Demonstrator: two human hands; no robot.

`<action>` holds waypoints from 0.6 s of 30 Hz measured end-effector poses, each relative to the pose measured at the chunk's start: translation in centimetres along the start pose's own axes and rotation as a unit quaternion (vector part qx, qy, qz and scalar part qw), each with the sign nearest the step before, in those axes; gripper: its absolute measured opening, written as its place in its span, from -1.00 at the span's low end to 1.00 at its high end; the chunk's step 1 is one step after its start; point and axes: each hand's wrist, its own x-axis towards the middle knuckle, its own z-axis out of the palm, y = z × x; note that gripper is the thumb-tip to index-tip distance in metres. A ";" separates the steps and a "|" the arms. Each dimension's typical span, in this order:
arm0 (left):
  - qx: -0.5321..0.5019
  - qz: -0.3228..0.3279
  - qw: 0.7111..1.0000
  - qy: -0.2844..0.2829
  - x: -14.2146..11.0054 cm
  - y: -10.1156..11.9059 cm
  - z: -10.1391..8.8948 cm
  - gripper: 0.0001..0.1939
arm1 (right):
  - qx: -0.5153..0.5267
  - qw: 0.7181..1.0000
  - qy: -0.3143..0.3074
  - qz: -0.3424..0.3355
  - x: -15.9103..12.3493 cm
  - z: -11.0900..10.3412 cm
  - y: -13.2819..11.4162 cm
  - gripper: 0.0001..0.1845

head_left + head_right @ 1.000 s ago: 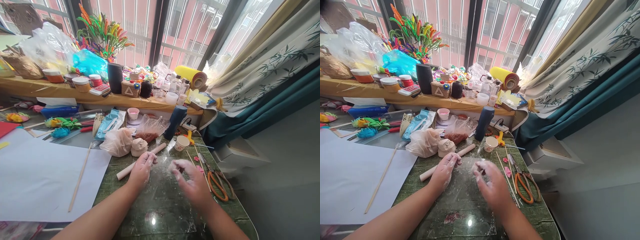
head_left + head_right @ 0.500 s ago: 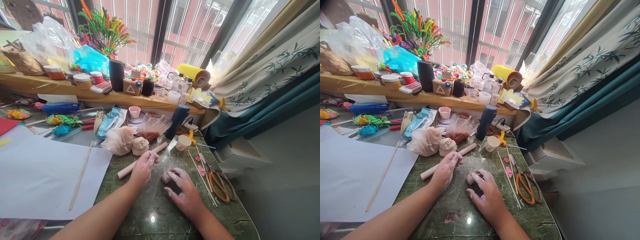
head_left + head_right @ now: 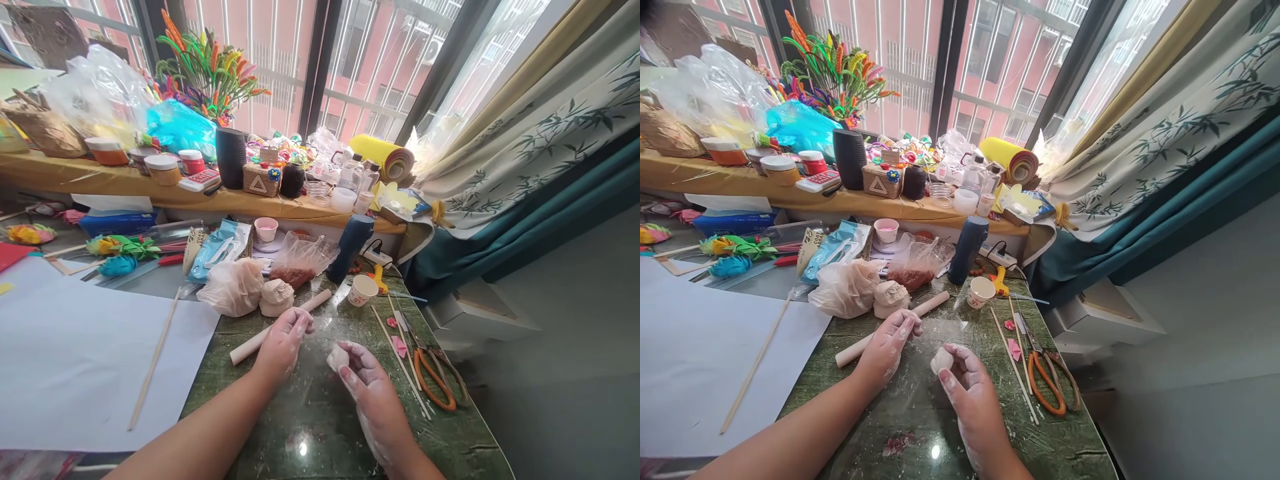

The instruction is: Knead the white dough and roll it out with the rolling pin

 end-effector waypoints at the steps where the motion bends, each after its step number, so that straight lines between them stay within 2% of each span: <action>1: 0.015 0.019 0.999 -0.028 -0.2 0.2 -0.1 -0.67 | 0.056 0.998 -0.007 0.019 -0.3 0.4 -0.2 -0.44; 5: 0.110 0.109 0.974 -0.164 -0.9 1.4 -0.6 -0.70 | 0.169 0.984 0.003 0.058 -0.8 1.8 -0.5 -0.44; 8: 0.136 0.110 0.970 -0.170 -1.1 1.9 -0.5 -0.80 | 0.212 0.975 0.007 0.069 -0.3 1.9 -0.5 -0.51; 12: 0.096 0.098 0.979 -0.148 -0.7 1.5 -0.7 -0.71 | 0.180 0.980 -0.008 0.081 0.8 1.1 -1.4 -0.54; 14: 0.051 0.091 0.989 -0.102 -0.5 1.1 -0.9 -0.60 | 0.101 0.994 0.004 0.028 1.1 0.4 -3.1 -0.56; 16: 0.009 0.075 0.997 -0.036 -0.2 0.7 -1.0 -0.54 | -0.009 0.995 0.030 -0.093 1.3 -0.4 -5.1 -0.62; 18: -0.016 0.059 0.998 0.013 0.1 0.5 -0.9 -0.54 | -0.123 0.958 0.076 -0.249 1.3 -1.3 -6.4 -0.69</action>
